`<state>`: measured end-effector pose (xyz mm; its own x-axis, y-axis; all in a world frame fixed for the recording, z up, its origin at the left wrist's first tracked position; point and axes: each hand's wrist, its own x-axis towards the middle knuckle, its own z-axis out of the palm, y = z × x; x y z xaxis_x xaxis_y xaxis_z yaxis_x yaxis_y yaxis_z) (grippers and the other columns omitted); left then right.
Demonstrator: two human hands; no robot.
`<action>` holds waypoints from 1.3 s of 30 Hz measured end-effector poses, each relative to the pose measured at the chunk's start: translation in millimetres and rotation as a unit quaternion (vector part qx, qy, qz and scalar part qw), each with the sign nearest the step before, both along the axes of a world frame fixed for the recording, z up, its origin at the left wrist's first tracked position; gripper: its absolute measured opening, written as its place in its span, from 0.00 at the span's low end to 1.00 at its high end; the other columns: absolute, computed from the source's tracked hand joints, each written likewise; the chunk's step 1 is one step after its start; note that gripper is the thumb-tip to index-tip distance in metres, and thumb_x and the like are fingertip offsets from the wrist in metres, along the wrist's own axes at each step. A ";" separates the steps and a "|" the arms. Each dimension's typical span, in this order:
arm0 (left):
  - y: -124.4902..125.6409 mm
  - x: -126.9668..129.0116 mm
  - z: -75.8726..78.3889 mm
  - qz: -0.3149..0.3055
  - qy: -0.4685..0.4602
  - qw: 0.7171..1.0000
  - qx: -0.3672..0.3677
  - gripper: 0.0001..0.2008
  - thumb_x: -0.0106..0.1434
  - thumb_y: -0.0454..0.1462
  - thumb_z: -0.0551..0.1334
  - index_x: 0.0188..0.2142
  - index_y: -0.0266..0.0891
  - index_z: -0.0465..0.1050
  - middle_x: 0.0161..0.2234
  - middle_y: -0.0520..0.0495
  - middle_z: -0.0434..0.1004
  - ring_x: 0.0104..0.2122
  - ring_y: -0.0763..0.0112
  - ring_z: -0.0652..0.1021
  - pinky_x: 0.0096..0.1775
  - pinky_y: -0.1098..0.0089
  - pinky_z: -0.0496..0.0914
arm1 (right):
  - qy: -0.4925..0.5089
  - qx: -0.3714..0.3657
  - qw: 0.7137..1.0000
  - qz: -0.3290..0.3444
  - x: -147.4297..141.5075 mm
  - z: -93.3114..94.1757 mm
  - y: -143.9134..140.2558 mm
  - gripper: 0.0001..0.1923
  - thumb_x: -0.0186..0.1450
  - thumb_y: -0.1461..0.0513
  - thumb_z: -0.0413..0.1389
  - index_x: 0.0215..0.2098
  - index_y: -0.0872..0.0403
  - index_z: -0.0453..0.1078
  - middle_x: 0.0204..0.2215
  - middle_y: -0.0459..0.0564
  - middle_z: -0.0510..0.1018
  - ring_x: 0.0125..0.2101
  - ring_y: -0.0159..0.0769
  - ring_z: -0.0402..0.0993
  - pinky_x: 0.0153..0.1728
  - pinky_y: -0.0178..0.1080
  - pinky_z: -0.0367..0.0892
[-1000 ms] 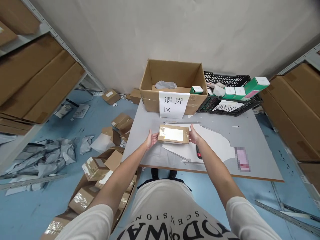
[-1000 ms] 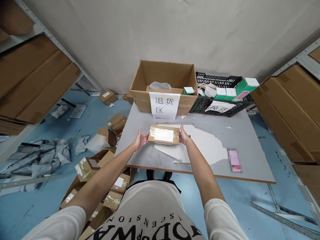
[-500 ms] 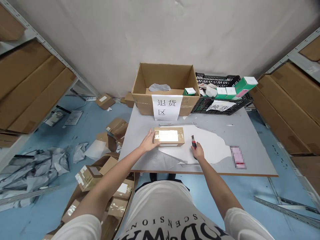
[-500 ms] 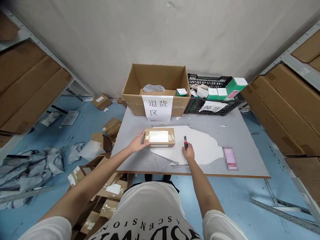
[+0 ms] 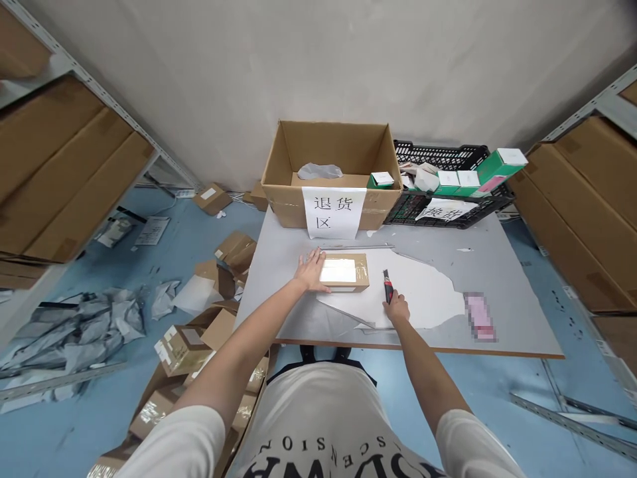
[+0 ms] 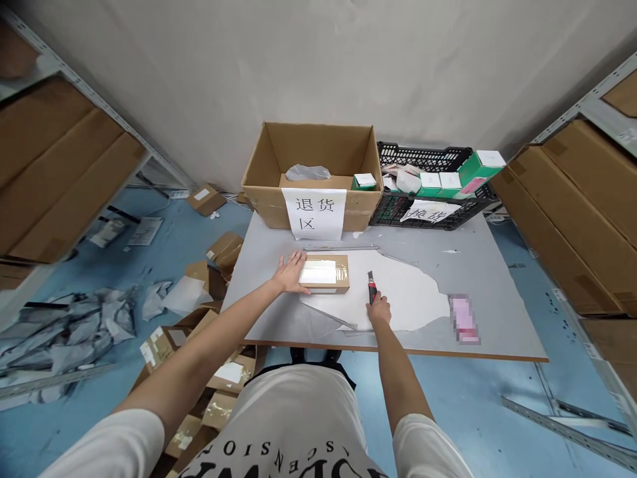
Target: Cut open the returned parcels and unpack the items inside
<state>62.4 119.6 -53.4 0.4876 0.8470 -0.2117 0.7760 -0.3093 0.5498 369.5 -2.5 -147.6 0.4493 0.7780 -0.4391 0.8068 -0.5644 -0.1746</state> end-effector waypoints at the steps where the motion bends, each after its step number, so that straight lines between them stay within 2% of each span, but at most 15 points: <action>1: 1.1 -0.9 -0.6 0.004 -0.019 1.000 -0.007 0.65 0.28 0.54 0.73 0.63 0.37 0.46 0.65 0.28 0.38 0.64 0.39 0.41 0.58 0.43 0.30 | 0.003 0.004 1.000 0.001 0.0 -0.3 0.1 0.28 0.63 0.57 0.50 0.60 0.54 0.52 0.49 0.62 0.64 0.50 0.53 0.65 0.46 0.49 0.63; 4: 4.3 -3.7 -1.6 0.011 -0.063 0.997 -0.031 0.66 0.25 0.53 0.74 0.62 0.37 0.48 0.65 0.29 0.38 0.64 0.39 0.39 0.59 0.45 0.35 | 0.037 0.030 0.999 -0.004 0.6 4.3 2.3 0.30 0.62 0.60 0.48 0.61 0.58 0.51 0.50 0.66 0.64 0.50 0.53 0.65 0.49 0.51 0.60; 7: 6.3 -7.5 -3.6 0.010 -0.091 0.995 -0.050 0.68 0.22 0.53 0.74 0.62 0.35 0.49 0.65 0.28 0.39 0.64 0.39 0.40 0.60 0.48 0.38 | 0.135 0.103 0.985 -0.018 4.2 16.6 6.2 0.30 0.62 0.60 0.45 0.62 0.59 0.51 0.50 0.64 0.65 0.49 0.49 0.66 0.50 0.48 0.61; 11: 3.8 -13.2 -8.9 -0.011 -0.099 0.994 -0.043 0.66 0.25 0.52 0.74 0.62 0.33 0.49 0.64 0.30 0.44 0.64 0.41 0.42 0.62 0.54 0.40 | 0.338 0.191 0.919 -0.063 10.3 39.7 8.9 0.28 0.62 0.57 0.41 0.60 0.53 0.53 0.38 0.51 0.72 0.32 0.37 0.72 0.36 0.42 0.70; 13: 1.0 -14.8 -11.3 -0.019 -0.086 0.996 -0.028 0.65 0.26 0.51 0.74 0.62 0.34 0.49 0.64 0.31 0.46 0.64 0.42 0.43 0.62 0.56 0.41 | 0.409 0.196 0.889 -0.068 11.0 50.8 8.8 0.28 0.62 0.55 0.43 0.60 0.51 0.52 0.33 0.47 0.72 0.25 0.32 0.69 0.28 0.39 0.70; 15: -1.1 -15.3 -12.7 -0.021 -0.083 0.996 -0.015 0.64 0.26 0.49 0.75 0.61 0.34 0.50 0.63 0.31 0.47 0.64 0.42 0.45 0.62 0.56 0.42 | 0.449 0.182 0.873 -0.050 9.7 59.5 8.4 0.31 0.61 0.52 0.47 0.61 0.49 0.51 0.32 0.45 0.71 0.23 0.30 0.68 0.24 0.36 0.70; 23: 1.2 -13.8 -10.2 -0.035 -0.052 0.998 0.011 0.62 0.28 0.48 0.75 0.61 0.36 0.50 0.61 0.33 0.51 0.62 0.42 0.50 0.61 0.56 0.48 | 0.494 0.144 0.857 -0.021 3.6 71.4 6.9 0.35 0.60 0.48 0.52 0.63 0.49 0.53 0.31 0.46 0.72 0.20 0.28 0.66 0.18 0.34 0.67; 29: 3.1 -14.5 -11.2 -0.041 -0.049 0.998 0.015 0.62 0.29 0.49 0.74 0.62 0.37 0.50 0.62 0.34 0.50 0.62 0.43 0.50 0.62 0.57 0.45 | 0.513 0.140 0.846 -0.032 0.8 77.9 7.2 0.37 0.60 0.48 0.53 0.64 0.50 0.52 0.29 0.46 0.73 0.19 0.28 0.65 0.17 0.34 0.66; 35: 3.9 -14.5 -11.8 -0.030 -0.091 0.995 -0.001 0.63 0.26 0.47 0.75 0.61 0.35 0.52 0.61 0.32 0.52 0.62 0.42 0.49 0.62 0.57 0.42 | 0.521 0.138 0.842 -0.033 -2.1 78.3 6.5 0.37 0.60 0.48 0.53 0.64 0.50 0.52 0.28 0.45 0.73 0.18 0.28 0.65 0.16 0.34 0.66; 39: 3.9 -14.5 -11.6 -0.029 -0.086 0.996 -0.006 0.62 0.26 0.48 0.75 0.61 0.36 0.52 0.61 0.33 0.51 0.62 0.42 0.49 0.62 0.56 0.43 | 0.526 0.133 0.839 -0.032 -4.2 83.1 6.1 0.36 0.60 0.49 0.53 0.64 0.49 0.52 0.27 0.44 0.72 0.18 0.27 0.65 0.16 0.33 0.65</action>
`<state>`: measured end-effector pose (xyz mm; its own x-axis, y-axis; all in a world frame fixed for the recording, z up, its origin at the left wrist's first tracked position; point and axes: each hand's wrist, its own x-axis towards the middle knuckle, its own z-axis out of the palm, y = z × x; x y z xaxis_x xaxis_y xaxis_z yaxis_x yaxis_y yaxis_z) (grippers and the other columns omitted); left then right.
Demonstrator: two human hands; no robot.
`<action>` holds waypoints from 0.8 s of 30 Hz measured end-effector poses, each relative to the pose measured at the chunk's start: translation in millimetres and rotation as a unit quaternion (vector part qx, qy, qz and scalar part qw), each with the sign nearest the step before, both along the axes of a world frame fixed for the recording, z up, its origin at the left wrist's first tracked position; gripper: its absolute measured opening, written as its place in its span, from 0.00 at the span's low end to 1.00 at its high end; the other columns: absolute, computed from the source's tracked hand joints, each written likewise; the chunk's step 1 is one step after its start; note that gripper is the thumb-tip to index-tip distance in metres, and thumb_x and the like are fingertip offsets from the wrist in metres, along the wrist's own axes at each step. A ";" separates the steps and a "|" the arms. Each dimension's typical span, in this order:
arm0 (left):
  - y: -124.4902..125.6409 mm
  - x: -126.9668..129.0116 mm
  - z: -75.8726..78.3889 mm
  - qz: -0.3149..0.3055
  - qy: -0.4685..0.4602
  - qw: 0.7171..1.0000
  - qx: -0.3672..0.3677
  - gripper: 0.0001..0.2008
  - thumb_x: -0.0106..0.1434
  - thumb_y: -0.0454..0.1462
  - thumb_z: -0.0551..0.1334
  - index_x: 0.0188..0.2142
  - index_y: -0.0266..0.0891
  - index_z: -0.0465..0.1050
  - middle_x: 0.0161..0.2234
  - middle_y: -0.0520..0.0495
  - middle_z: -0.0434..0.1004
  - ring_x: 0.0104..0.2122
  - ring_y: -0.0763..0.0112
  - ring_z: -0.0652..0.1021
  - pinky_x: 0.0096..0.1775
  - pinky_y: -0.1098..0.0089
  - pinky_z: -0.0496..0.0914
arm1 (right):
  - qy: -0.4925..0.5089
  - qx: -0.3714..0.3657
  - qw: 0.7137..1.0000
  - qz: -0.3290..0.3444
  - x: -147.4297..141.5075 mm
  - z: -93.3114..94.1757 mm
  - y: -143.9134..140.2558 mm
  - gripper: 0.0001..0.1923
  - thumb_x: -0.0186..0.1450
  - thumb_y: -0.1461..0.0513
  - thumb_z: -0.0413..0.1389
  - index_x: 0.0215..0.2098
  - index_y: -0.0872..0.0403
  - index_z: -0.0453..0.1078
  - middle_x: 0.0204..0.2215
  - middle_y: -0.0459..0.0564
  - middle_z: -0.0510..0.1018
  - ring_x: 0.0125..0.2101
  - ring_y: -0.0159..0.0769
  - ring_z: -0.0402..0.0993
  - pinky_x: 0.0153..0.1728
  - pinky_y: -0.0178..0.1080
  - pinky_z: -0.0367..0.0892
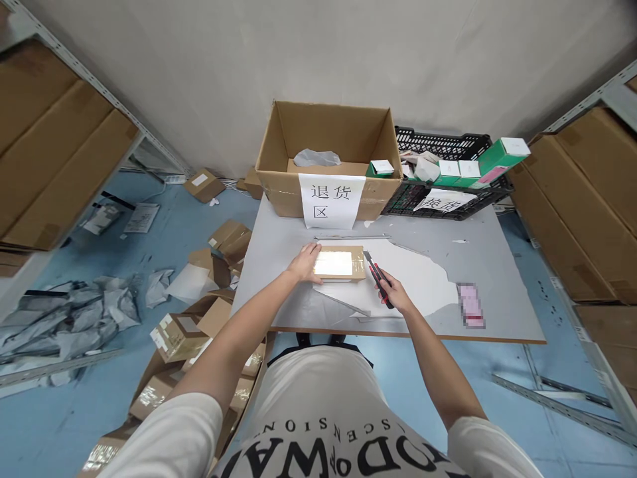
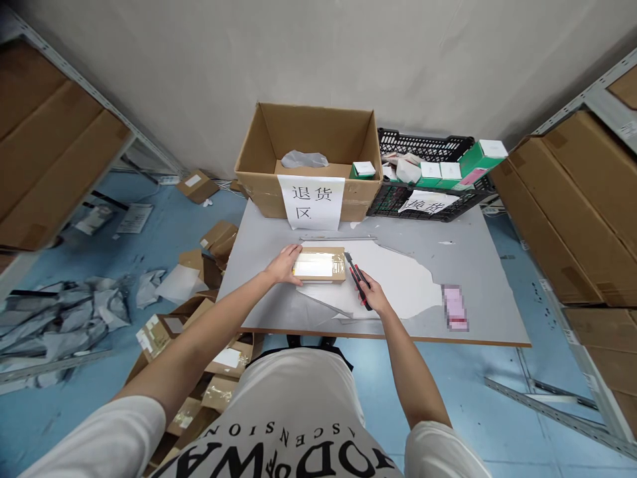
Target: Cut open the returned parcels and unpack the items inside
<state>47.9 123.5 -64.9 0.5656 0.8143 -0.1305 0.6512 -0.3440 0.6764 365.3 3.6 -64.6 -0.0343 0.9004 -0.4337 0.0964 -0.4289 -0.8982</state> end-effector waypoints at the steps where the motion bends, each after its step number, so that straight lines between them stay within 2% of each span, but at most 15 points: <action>1: 0.1 0.1 -0.1 -0.001 0.005 1.000 0.001 0.62 0.26 0.48 0.75 0.61 0.36 0.52 0.61 0.33 0.51 0.62 0.42 0.49 0.62 0.56 0.44 | -0.002 -0.002 1.000 0.001 -0.3 1.8 0.6 0.36 0.61 0.49 0.53 0.64 0.49 0.52 0.27 0.44 0.72 0.18 0.27 0.65 0.16 0.33 0.65; 5: 1.2 0.2 -1.5 0.000 0.010 1.000 0.003 0.63 0.25 0.47 0.75 0.61 0.36 0.51 0.62 0.33 0.51 0.62 0.42 0.49 0.62 0.57 0.44 | -0.026 -0.009 1.000 0.003 0.0 4.8 5.4 0.35 0.60 0.49 0.53 0.63 0.49 0.55 0.27 0.44 0.72 0.17 0.27 0.65 0.16 0.33 0.66; 9: 2.4 -0.7 -4.0 -0.001 0.007 1.000 0.010 0.63 0.26 0.47 0.75 0.62 0.35 0.51 0.61 0.33 0.51 0.62 0.41 0.50 0.62 0.57 0.44 | -0.050 0.007 0.998 -0.024 1.7 -0.8 7.9 0.34 0.60 0.49 0.53 0.62 0.49 0.56 0.26 0.44 0.72 0.17 0.27 0.65 0.15 0.33 0.66; 18: 2.1 -1.9 -6.5 0.007 -0.031 0.999 -0.006 0.64 0.24 0.47 0.75 0.61 0.33 0.52 0.62 0.31 0.51 0.62 0.40 0.49 0.62 0.56 0.43 | -0.021 0.007 1.000 -0.011 0.8 -4.4 8.0 0.35 0.60 0.48 0.53 0.63 0.49 0.55 0.26 0.44 0.71 0.17 0.27 0.65 0.15 0.33 0.66; 24: 2.3 -1.8 -4.2 -0.002 -0.013 1.000 0.010 0.64 0.25 0.48 0.75 0.61 0.33 0.52 0.61 0.31 0.51 0.62 0.41 0.50 0.62 0.58 0.43 | -0.018 0.001 1.000 -0.015 -2.4 -1.3 11.7 0.34 0.60 0.49 0.53 0.62 0.49 0.56 0.25 0.44 0.71 0.17 0.27 0.65 0.15 0.32 0.66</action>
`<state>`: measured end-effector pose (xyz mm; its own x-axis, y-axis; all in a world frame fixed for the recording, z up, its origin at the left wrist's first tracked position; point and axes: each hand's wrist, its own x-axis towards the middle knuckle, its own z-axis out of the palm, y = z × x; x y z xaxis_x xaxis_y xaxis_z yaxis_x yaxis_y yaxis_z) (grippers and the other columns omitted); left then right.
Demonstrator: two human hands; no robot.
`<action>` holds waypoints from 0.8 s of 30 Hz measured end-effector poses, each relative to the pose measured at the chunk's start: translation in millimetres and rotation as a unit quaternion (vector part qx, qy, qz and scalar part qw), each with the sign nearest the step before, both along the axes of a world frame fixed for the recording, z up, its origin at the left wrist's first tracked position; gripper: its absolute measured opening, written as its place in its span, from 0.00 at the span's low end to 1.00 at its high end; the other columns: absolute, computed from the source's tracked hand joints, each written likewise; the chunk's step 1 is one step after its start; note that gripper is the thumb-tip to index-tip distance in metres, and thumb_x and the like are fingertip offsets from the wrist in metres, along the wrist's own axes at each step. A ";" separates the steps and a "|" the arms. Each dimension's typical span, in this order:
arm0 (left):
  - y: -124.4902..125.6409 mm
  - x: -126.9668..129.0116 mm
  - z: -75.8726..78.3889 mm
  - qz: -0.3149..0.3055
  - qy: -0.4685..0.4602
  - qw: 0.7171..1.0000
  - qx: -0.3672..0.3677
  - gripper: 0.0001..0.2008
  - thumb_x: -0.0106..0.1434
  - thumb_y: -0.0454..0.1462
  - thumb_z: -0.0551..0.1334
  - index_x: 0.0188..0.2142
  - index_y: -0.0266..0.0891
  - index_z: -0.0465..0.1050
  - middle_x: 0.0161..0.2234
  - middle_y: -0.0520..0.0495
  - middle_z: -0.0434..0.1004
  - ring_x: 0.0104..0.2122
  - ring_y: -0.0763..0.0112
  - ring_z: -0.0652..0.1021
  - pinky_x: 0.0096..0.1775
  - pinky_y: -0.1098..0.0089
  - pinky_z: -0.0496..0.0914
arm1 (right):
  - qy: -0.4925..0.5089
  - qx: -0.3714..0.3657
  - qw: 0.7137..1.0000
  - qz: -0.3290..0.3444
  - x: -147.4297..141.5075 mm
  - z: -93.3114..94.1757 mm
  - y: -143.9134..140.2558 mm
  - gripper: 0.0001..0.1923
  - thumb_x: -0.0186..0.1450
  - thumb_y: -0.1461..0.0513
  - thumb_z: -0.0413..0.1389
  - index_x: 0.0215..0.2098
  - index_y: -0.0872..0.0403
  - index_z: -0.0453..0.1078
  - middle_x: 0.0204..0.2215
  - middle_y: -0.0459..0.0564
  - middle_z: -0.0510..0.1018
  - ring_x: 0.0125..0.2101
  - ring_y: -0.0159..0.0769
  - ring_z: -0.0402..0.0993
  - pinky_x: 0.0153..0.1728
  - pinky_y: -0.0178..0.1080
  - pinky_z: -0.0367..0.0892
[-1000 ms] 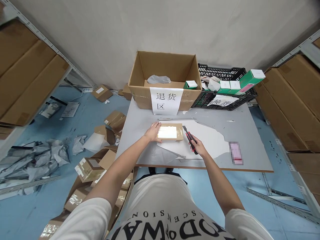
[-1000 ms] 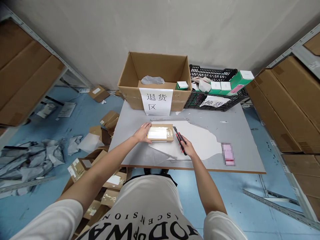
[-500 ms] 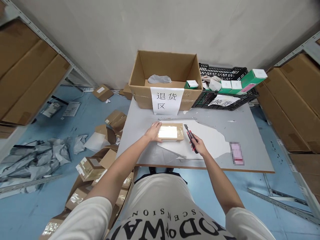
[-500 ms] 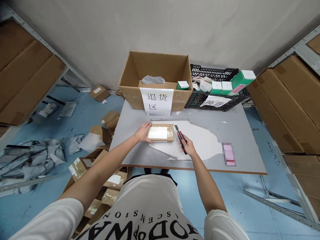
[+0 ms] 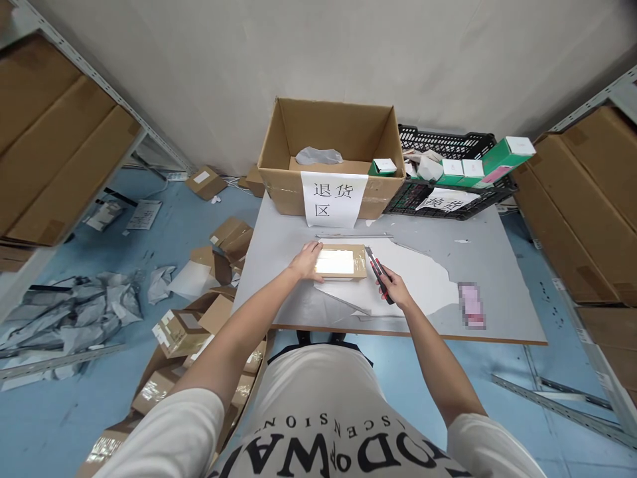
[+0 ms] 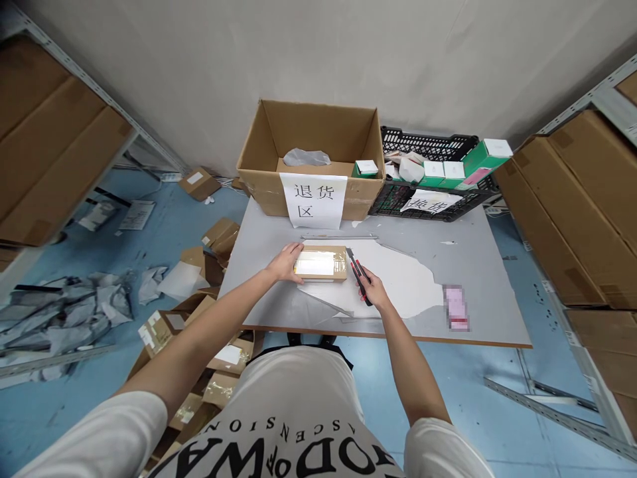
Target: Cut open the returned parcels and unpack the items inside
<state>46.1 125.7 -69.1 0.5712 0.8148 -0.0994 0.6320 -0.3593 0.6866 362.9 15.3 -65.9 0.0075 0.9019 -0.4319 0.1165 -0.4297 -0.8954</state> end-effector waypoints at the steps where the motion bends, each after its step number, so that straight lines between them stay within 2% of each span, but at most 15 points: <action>1: 0.2 0.0 -0.1 -0.004 0.013 1.000 0.009 0.64 0.25 0.49 0.74 0.61 0.33 0.51 0.61 0.31 0.52 0.62 0.41 0.50 0.62 0.58 0.44 | 0.002 0.000 1.000 0.004 0.8 0.2 0.4 0.34 0.60 0.49 0.53 0.62 0.49 0.56 0.25 0.44 0.71 0.17 0.27 0.65 0.15 0.32 0.66; 5: 0.5 1.2 -2.2 -0.016 0.073 0.996 0.050 0.63 0.28 0.51 0.73 0.62 0.33 0.50 0.61 0.32 0.54 0.61 0.43 0.54 0.61 0.57 0.48 | -0.009 -0.002 1.000 0.022 10.3 -1.0 1.3 0.34 0.60 0.48 0.53 0.62 0.50 0.56 0.23 0.43 0.70 0.16 0.27 0.65 0.14 0.32 0.65; 11: 3.2 2.6 -4.8 -0.026 0.085 0.992 0.087 0.62 0.29 0.52 0.72 0.61 0.30 0.51 0.59 0.30 0.56 0.60 0.43 0.56 0.61 0.58 0.49 | -0.014 -0.013 0.998 0.053 26.5 -3.7 6.9 0.35 0.60 0.48 0.54 0.63 0.50 0.56 0.21 0.42 0.70 0.14 0.28 0.65 0.12 0.31 0.63; 15: 5.4 1.9 -4.0 -0.034 0.077 0.993 0.083 0.62 0.29 0.52 0.72 0.61 0.27 0.52 0.59 0.28 0.57 0.60 0.42 0.56 0.61 0.59 0.47 | 0.008 -0.017 0.998 0.062 28.2 -2.9 17.1 0.35 0.60 0.49 0.55 0.62 0.51 0.56 0.20 0.42 0.71 0.14 0.28 0.65 0.11 0.31 0.62; 18: 3.9 2.8 -3.9 -0.014 0.069 0.995 0.077 0.62 0.30 0.52 0.72 0.61 0.25 0.52 0.59 0.27 0.57 0.60 0.42 0.56 0.61 0.60 0.46 | 0.014 -0.023 0.998 0.063 28.2 -4.3 21.7 0.35 0.60 0.49 0.55 0.62 0.51 0.57 0.19 0.42 0.71 0.14 0.28 0.65 0.12 0.31 0.62; 24: 0.4 5.9 -2.2 0.000 0.076 0.994 0.078 0.61 0.29 0.51 0.72 0.60 0.25 0.53 0.58 0.27 0.58 0.59 0.42 0.58 0.61 0.59 0.48 | 0.009 -0.017 0.997 0.068 30.6 -9.8 11.1 0.39 0.59 0.48 0.55 0.64 0.53 0.54 0.17 0.40 0.69 0.12 0.28 0.63 0.11 0.31 0.61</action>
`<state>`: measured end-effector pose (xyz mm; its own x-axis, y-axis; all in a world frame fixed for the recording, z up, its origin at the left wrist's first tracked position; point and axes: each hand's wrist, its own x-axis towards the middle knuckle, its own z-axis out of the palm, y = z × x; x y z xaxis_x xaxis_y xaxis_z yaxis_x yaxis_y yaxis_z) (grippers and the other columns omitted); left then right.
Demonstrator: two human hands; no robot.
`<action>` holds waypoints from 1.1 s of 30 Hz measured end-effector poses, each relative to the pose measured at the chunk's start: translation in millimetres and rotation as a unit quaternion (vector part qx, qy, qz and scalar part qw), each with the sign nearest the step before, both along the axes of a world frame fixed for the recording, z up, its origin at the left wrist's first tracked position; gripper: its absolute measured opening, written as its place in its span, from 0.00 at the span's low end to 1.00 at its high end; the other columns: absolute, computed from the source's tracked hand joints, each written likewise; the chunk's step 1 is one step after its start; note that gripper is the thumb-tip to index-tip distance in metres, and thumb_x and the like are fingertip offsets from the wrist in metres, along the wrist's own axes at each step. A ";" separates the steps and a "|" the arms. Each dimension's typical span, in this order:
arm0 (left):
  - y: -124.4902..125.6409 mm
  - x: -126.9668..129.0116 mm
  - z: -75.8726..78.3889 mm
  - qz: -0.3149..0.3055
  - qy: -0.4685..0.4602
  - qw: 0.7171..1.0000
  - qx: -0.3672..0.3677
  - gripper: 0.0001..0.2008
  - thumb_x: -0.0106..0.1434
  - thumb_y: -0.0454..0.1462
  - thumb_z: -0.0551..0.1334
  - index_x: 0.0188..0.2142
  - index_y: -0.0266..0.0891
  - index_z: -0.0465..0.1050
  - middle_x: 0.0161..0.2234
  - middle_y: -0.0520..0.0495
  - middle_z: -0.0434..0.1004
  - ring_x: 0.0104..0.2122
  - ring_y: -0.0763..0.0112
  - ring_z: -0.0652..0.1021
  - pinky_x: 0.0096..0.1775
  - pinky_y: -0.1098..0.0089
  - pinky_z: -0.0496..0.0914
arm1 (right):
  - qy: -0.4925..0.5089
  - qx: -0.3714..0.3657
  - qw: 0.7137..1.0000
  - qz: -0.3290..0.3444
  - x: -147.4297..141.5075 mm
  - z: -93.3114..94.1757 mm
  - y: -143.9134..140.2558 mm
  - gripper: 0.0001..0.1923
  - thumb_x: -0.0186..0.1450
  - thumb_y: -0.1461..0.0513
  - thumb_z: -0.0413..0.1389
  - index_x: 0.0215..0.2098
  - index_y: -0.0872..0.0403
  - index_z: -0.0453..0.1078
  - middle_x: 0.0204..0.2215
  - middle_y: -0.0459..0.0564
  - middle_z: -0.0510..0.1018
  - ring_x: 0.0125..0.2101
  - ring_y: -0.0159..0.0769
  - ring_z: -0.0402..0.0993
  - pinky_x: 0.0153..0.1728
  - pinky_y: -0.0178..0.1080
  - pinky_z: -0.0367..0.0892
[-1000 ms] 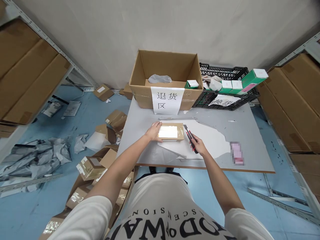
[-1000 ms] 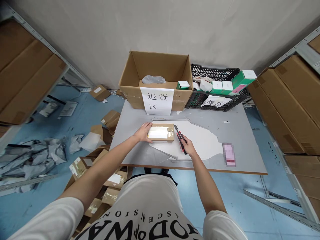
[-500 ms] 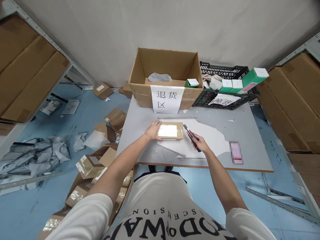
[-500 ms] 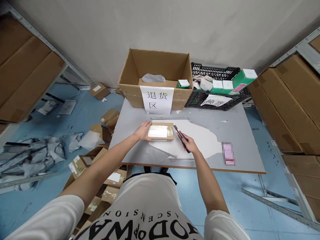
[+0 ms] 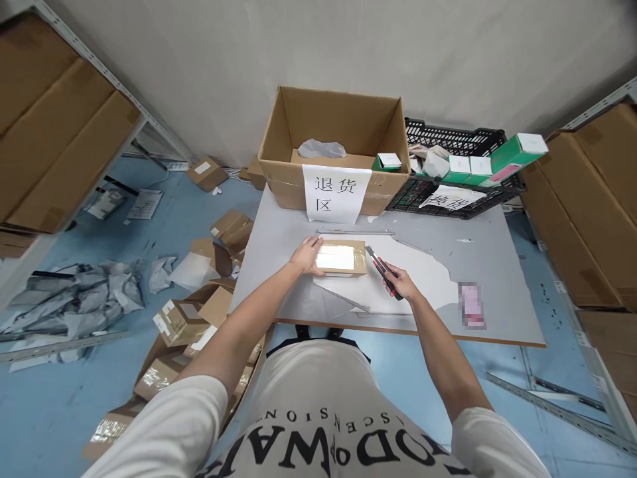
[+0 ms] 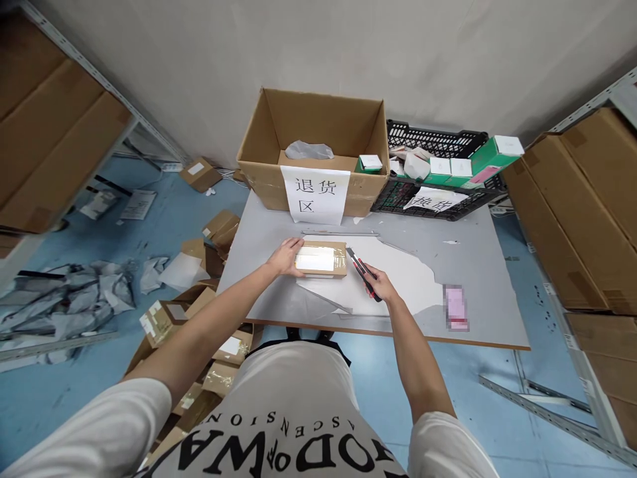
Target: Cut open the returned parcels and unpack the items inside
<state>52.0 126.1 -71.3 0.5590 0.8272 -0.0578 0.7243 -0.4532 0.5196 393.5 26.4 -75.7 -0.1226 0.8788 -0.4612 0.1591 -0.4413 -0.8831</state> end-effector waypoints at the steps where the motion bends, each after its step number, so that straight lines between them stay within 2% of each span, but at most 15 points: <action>1: 0.1 0.2 0.7 -0.002 0.006 1.000 0.001 0.61 0.30 0.51 0.72 0.60 0.25 0.54 0.57 0.27 0.59 0.58 0.43 0.58 0.60 0.59 0.48 | -0.003 -0.001 1.000 0.007 0.4 0.1 -2.5 0.39 0.59 0.48 0.55 0.64 0.53 0.53 0.17 0.40 0.69 0.12 0.27 0.62 0.11 0.31 0.61; 6: 1.6 0.4 3.5 -0.011 0.033 0.999 0.010 0.60 0.31 0.52 0.71 0.61 0.27 0.53 0.57 0.29 0.60 0.57 0.45 0.60 0.60 0.59 0.50 | -0.021 -0.005 0.999 0.035 3.0 7.2 -10.8 0.37 0.59 0.48 0.54 0.63 0.52 0.55 0.16 0.39 0.68 0.11 0.27 0.61 0.11 0.31 0.60; 11: 1.4 0.7 4.8 0.001 0.047 0.999 0.009 0.59 0.31 0.52 0.71 0.61 0.30 0.53 0.57 0.31 0.60 0.57 0.44 0.60 0.58 0.57 0.54 | -0.020 -0.040 0.995 0.093 2.3 14.8 -24.3 0.33 0.60 0.49 0.54 0.61 0.51 0.59 0.17 0.40 0.68 0.12 0.25 0.61 0.12 0.30 0.59; 17: -0.4 -1.0 2.9 -0.011 0.037 0.999 0.026 0.59 0.32 0.52 0.70 0.61 0.27 0.53 0.57 0.29 0.59 0.58 0.45 0.59 0.59 0.57 0.53 | -0.008 -0.060 0.996 0.071 -3.2 17.0 -34.3 0.34 0.60 0.49 0.54 0.62 0.51 0.57 0.18 0.40 0.69 0.12 0.25 0.61 0.13 0.30 0.58; 21: 0.2 -3.7 -0.1 -0.017 0.025 0.999 0.028 0.60 0.33 0.53 0.71 0.61 0.27 0.52 0.58 0.28 0.58 0.59 0.46 0.58 0.60 0.57 0.52 | -0.013 -0.067 0.996 0.064 7.5 21.1 -39.6 0.35 0.59 0.49 0.55 0.61 0.51 0.59 0.20 0.42 0.70 0.13 0.26 0.63 0.13 0.30 0.58; 24: 0.5 -5.4 -0.7 -0.023 0.021 0.999 0.020 0.62 0.31 0.54 0.72 0.61 0.28 0.51 0.59 0.28 0.57 0.60 0.46 0.58 0.60 0.57 0.51 | -0.024 -0.051 0.998 0.014 23.5 16.2 -52.6 0.37 0.59 0.48 0.55 0.62 0.54 0.58 0.21 0.44 0.71 0.15 0.28 0.65 0.14 0.31 0.59; 28: -0.7 -7.3 -0.7 -0.015 0.008 1.000 -0.002 0.63 0.31 0.56 0.71 0.62 0.30 0.50 0.60 0.28 0.54 0.61 0.44 0.54 0.60 0.56 0.51 | -0.082 -0.012 0.991 -0.106 31.6 -5.7 -71.3 0.37 0.59 0.50 0.52 0.63 0.53 0.54 0.25 0.45 0.73 0.16 0.28 0.65 0.17 0.33 0.63; 31: -1.3 -10.0 0.5 -0.020 -0.008 1.000 -0.021 0.64 0.31 0.57 0.70 0.63 0.29 0.50 0.62 0.27 0.51 0.62 0.43 0.52 0.60 0.55 0.50 | -0.104 0.008 0.982 -0.157 15.0 -22.4 -75.2 0.35 0.59 0.52 0.49 0.64 0.51 0.54 0.27 0.44 0.73 0.18 0.29 0.65 0.19 0.34 0.65; 33: -1.4 -12.9 3.5 -0.031 -0.023 0.998 -0.042 0.64 0.30 0.56 0.70 0.63 0.30 0.50 0.62 0.28 0.50 0.62 0.43 0.51 0.60 0.55 0.49 | -0.077 0.035 0.979 -0.188 -5.9 -28.3 -71.7 0.36 0.59 0.52 0.48 0.64 0.50 0.51 0.28 0.44 0.72 0.20 0.29 0.66 0.22 0.35 0.67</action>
<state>39.2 124.7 -67.9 0.6120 0.7848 -0.0976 0.6707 -0.4497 0.5899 387.6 -45.3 -104.1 0.2816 0.8787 -0.3854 0.1308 -0.4331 -0.8918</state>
